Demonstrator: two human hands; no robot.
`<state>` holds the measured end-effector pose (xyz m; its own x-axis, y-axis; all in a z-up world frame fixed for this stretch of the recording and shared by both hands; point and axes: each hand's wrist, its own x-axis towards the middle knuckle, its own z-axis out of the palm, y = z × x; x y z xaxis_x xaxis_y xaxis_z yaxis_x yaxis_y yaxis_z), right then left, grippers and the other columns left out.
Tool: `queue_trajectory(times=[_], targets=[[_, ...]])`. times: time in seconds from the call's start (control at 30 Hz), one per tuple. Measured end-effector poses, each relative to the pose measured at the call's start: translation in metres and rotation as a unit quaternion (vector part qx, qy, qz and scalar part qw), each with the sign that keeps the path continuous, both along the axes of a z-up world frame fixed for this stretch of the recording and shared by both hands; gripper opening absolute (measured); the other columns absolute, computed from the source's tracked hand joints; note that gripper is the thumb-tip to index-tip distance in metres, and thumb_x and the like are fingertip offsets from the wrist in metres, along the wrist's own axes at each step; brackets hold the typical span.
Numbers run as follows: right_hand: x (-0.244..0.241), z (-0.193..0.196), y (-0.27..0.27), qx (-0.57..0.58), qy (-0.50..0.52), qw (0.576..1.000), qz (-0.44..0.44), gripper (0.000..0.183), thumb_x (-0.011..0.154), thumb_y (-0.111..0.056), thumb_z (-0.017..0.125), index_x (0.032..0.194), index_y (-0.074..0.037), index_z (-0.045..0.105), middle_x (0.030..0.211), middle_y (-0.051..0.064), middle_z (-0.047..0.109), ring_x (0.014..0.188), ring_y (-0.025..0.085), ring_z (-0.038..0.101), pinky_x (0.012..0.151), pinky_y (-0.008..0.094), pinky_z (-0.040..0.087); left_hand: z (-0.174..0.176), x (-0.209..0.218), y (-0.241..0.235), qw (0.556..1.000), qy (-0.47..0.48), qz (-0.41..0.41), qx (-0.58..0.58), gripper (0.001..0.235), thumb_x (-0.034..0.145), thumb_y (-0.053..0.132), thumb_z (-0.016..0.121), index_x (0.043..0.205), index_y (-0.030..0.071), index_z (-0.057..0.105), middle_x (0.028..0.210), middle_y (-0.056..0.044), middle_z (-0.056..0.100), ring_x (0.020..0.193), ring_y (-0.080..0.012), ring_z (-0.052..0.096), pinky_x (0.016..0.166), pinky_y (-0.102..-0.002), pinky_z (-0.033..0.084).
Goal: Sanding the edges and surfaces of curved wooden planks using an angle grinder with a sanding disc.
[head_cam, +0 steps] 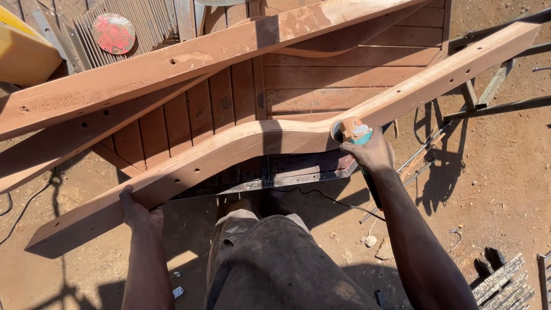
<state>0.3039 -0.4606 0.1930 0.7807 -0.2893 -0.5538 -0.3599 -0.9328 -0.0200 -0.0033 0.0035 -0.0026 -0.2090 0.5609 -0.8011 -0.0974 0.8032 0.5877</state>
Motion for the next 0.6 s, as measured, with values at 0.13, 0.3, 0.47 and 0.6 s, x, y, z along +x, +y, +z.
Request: queue_trajectory(times=[0.13,0.3,0.47,0.6], targets=[[0.024,0.005,-0.032,-0.015,-0.018,0.999,-0.024,0.089,0.066,-0.064,0.084,0.13,-0.016,0.047,0.119,0.023,0.068,0.116,0.043,0.065,0.096,0.053,0.051,0.0,0.001,0.002,1.0,0.005,-0.001,0.007,0.115,0.067,0.03,0.105,0.15,0.009,0.028,0.127,-0.025,0.049,0.116,-0.0425,0.066,0.087,-0.071,0.059],[0.05,0.027,-0.049,-0.032,-0.036,0.997,-0.053,0.087,0.067,-0.061,0.086,0.131,-0.015,0.047,0.121,0.025,0.068,0.119,0.044,0.064,0.098,0.054,0.05,0.029,0.015,-0.002,1.0,0.006,-0.02,0.003,0.107,0.068,0.031,0.105,0.147,0.01,0.035,0.124,-0.021,0.054,0.115,-0.0414,0.069,0.087,-0.067,0.063],[0.081,0.055,-0.054,-0.052,-0.041,0.987,-0.144,0.079,0.082,-0.048,0.083,0.14,-0.015,0.041,0.12,0.018,0.062,0.112,0.035,0.06,0.096,0.048,0.051,0.067,0.047,-0.002,0.991,0.106,0.0,-0.079,0.073,0.054,0.033,0.093,0.118,0.019,0.06,0.106,-0.001,0.074,0.095,-0.0199,0.073,0.073,-0.048,0.071],[0.066,0.056,-0.087,-0.007,-0.109,0.978,-0.18,0.082,0.068,-0.053,0.083,0.129,-0.012,0.048,0.113,0.012,0.066,0.1,0.027,0.065,0.085,0.041,0.051,0.072,0.064,0.004,0.976,0.183,-0.063,-0.104,0.059,0.059,0.042,0.081,0.109,0.018,0.059,0.099,0.003,0.062,0.087,-0.0155,0.064,0.06,-0.036,0.061]])
